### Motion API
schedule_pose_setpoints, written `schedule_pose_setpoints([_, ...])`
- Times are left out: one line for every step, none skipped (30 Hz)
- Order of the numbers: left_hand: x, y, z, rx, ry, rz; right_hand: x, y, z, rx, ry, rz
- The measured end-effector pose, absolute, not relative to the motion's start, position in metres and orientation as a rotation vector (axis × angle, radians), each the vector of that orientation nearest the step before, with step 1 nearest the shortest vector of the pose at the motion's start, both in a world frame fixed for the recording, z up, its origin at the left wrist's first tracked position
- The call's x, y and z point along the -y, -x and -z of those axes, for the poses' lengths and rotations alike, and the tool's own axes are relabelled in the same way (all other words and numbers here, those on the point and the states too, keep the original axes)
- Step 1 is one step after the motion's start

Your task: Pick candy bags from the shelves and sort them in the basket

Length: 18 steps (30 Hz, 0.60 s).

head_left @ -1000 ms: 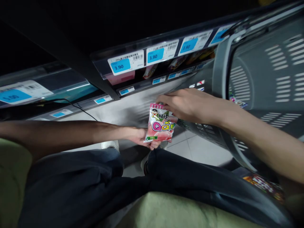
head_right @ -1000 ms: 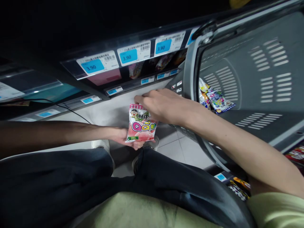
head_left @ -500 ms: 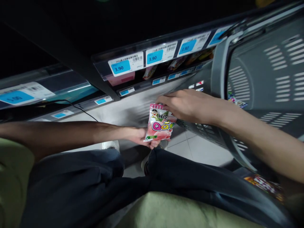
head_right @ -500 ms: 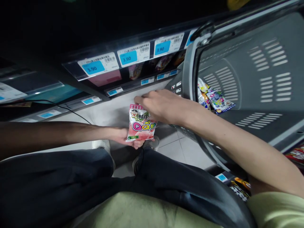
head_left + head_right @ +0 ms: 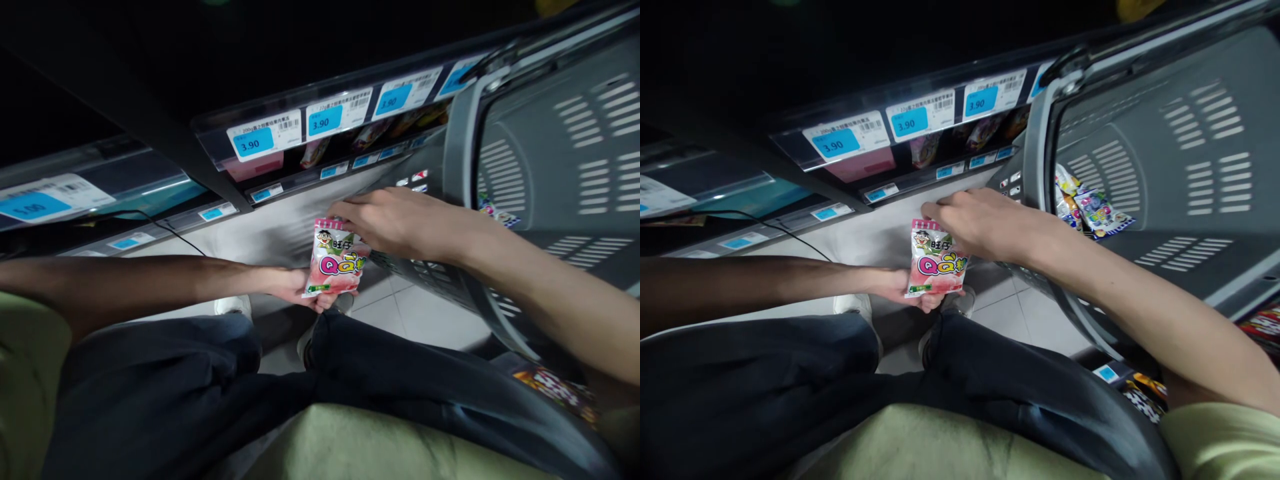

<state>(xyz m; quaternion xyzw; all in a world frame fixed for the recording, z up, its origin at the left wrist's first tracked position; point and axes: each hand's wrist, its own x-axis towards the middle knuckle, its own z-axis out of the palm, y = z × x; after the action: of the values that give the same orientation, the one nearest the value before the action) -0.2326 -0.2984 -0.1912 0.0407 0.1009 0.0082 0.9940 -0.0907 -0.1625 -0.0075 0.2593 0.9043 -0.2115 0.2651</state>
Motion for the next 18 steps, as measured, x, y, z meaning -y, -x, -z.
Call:
schedule_pose_setpoints([0.297, 0.232, 0.19, -0.205, -0.089, -0.023, 0.163, 0.091, 0.007, -2.451, -0.698, 0.576])
schedule_pose_setpoints([0.296, 0.232, 0.187, -0.212, -0.095, -0.034, 0.163, 0.09, 0.006, -2.466, -0.7, 0.589])
schedule_pose_setpoints([0.294, 0.232, 0.184, -0.221, -0.101, -0.044, 0.163, 0.09, 0.005, -2.485, -0.702, 0.613])
schedule_pose_setpoints([0.291, 0.233, 0.181, -0.231, -0.108, -0.055, 0.162, 0.09, 0.004, -2.511, -0.703, 0.651])
schedule_pose_setpoints([0.289, 0.234, 0.178, -0.244, -0.11, -0.063, 0.162, 0.091, 0.004, -2.538, -0.699, 0.701])
schedule_pose_setpoints([0.286, 0.235, 0.175, -0.26, -0.102, -0.064, 0.162, 0.091, 0.003, -2.56, -0.696, 0.761])
schedule_pose_setpoints([0.283, 0.236, 0.172, -0.279, -0.08, -0.065, 0.161, 0.091, 0.003, -2.575, -0.698, 0.821])
schedule_pose_setpoints([0.28, 0.238, 0.17, -0.3, -0.047, -0.07, 0.161, 0.092, 0.003, -2.578, -0.706, 0.876])
schedule_pose_setpoints([0.277, 0.239, 0.168, -0.328, -0.01, -0.079, 0.16, 0.092, 0.003, -2.574, -0.72, 0.92])
schedule_pose_setpoints([0.273, 0.241, 0.165, -0.357, 0.033, -0.094, 0.16, 0.092, 0.003, -2.569, -0.733, 0.955])
schedule_pose_setpoints([0.27, 0.242, 0.163, -0.384, 0.058, -0.115, 0.159, 0.093, 0.003, -2.568, -0.736, 0.979])
schedule_pose_setpoints([0.267, 0.242, 0.16, -0.415, 0.069, -0.131, 0.159, 0.093, 0.003, -2.573, -0.721, 0.999])
schedule_pose_setpoints([0.263, 0.243, 0.157, -0.442, 0.065, -0.136, 0.158, 0.094, 0.002, -2.584, -0.69, 1.021])
schedule_pose_setpoints([0.26, 0.242, 0.154, -0.463, 0.025, -0.155, 0.157, 0.095, 0.001, -2.593, -0.653, 1.041])
schedule_pose_setpoints([0.256, 0.242, 0.151, -0.479, -0.026, -0.168, 0.156, 0.095, -0.001, -2.6, -0.616, 1.072])
schedule_pose_setpoints([0.253, 0.241, 0.148, -0.492, -0.063, -0.181, 0.155, 0.096, -0.002, -2.606, -0.597, 1.096])
schedule_pose_setpoints([0.249, 0.241, 0.145, -0.497, -0.099, -0.199, 0.154, 0.096, -0.004, -2.618, -0.592, 1.103])
schedule_pose_setpoints([0.247, 0.241, 0.143, -0.5, -0.141, -0.207, 0.154, 0.096, -0.005, -2.639, -0.602, 1.094])
